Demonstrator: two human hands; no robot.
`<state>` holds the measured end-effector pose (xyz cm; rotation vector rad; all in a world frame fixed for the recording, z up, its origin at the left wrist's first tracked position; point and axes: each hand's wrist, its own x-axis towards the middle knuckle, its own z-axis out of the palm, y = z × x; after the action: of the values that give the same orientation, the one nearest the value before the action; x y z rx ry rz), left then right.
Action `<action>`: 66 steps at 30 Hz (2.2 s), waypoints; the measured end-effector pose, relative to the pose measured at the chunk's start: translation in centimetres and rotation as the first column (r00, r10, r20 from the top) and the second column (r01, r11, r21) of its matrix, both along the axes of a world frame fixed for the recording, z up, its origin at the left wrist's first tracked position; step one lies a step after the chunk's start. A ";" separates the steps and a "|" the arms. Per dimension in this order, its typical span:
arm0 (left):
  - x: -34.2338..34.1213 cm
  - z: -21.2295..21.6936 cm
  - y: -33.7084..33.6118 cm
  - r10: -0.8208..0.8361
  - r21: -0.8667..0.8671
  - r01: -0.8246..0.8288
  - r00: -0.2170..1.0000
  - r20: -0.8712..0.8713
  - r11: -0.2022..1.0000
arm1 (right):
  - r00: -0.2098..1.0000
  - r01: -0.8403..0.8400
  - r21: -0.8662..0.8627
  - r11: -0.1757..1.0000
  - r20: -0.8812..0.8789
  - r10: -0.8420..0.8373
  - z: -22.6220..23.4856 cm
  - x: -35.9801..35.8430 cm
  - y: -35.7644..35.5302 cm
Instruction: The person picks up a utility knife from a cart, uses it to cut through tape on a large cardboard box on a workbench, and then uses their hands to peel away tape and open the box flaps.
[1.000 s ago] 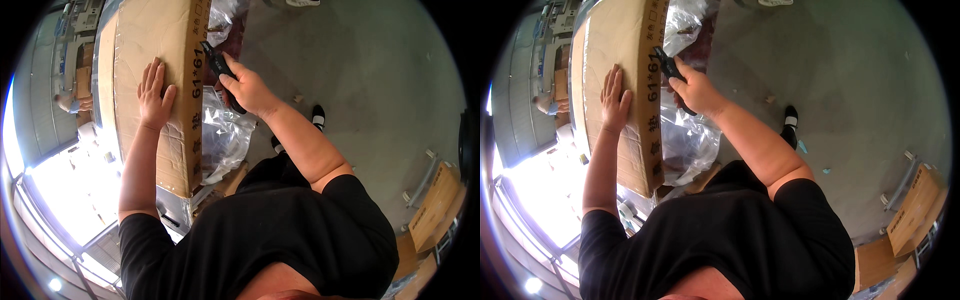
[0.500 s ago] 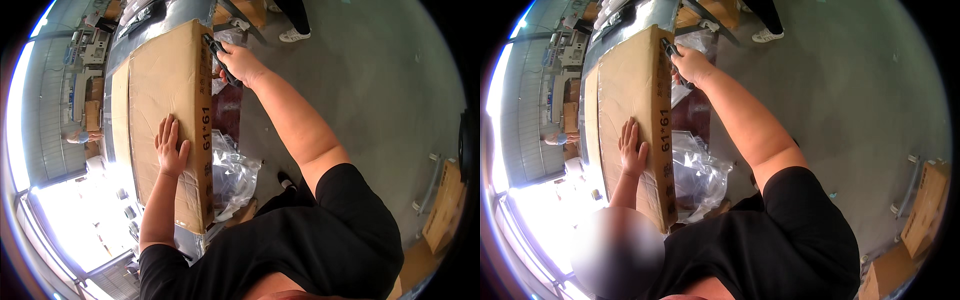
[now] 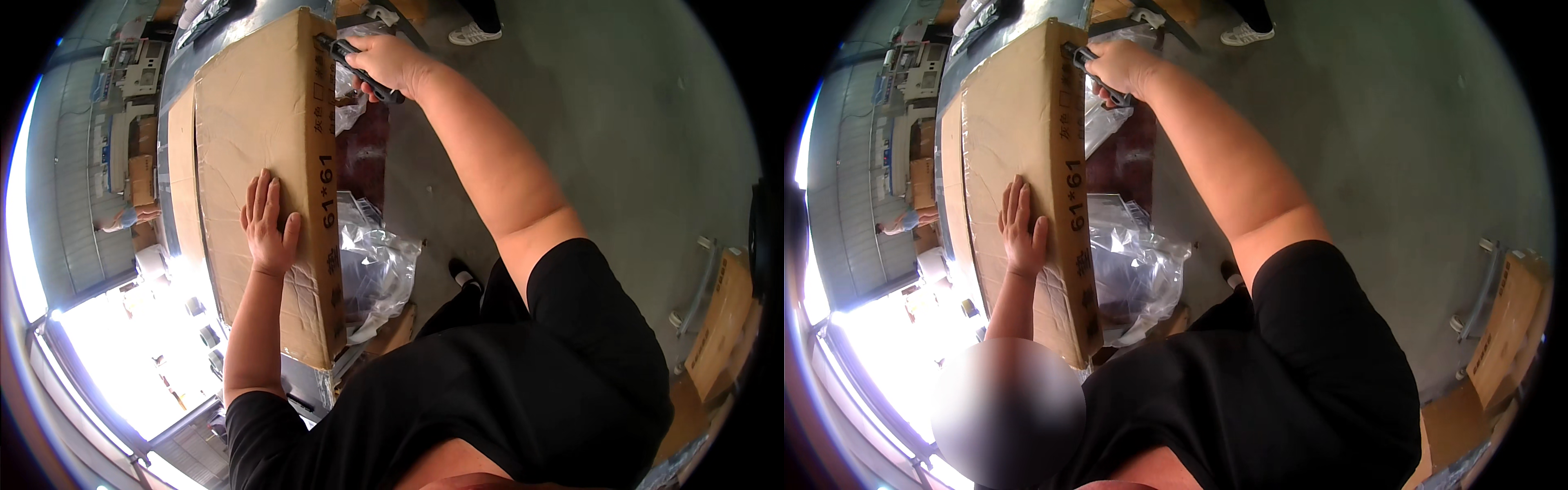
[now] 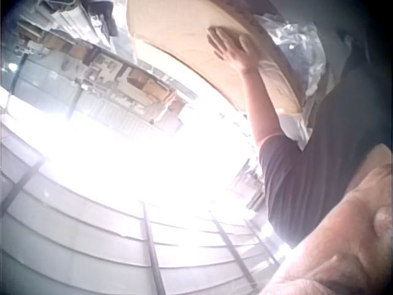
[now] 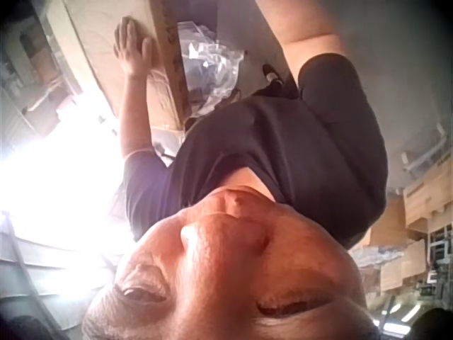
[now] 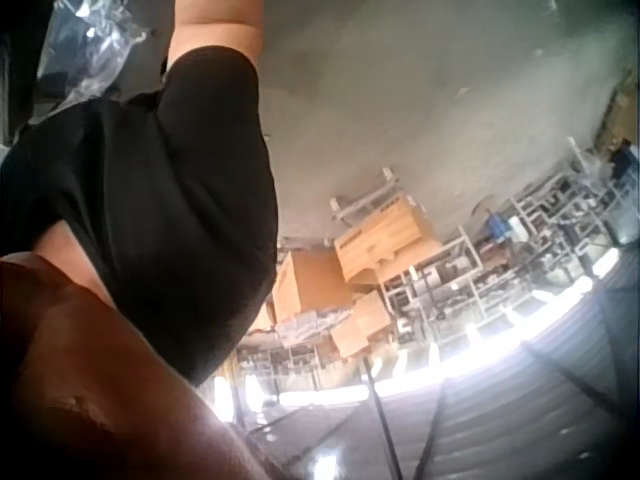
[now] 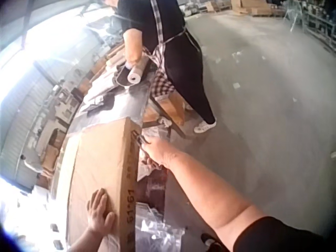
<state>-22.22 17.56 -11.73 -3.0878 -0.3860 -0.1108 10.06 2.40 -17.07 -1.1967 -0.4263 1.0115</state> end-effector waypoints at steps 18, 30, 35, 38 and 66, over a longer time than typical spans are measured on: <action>0.0 -0.1 0.4 -0.037 0.052 0.037 0.999 0.003 0.998 | 0.997 -0.052 -0.060 0.997 0.058 0.055 1.5 -3.8 -1.6; -0.2 -0.6 0.7 -0.033 0.046 0.031 0.998 0.044 0.998 | 1.000 -0.011 -0.052 0.999 0.026 0.012 1.7 -8.7 -2.6; -0.1 -0.8 0.6 -0.034 0.057 0.031 0.998 0.047 0.998 | 1.000 -0.001 -0.074 0.997 0.020 0.002 2.2 -10.7 -3.4; -0.2 -0.9 0.9 -0.038 0.071 0.034 0.997 0.064 0.997 | 1.000 0.006 -0.073 0.997 -0.002 -0.006 2.1 -12.7 -3.9; 0.6 -2.4 2.5 0.006 0.112 -0.020 0.992 0.125 0.993 | 0.999 0.035 -0.071 0.997 0.009 -0.034 2.7 -30.8 -10.2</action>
<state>-21.63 20.05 -14.16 -2.9746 -0.3896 -0.3145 -20.71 -7.83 -14.35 -1.2679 -0.3768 0.9999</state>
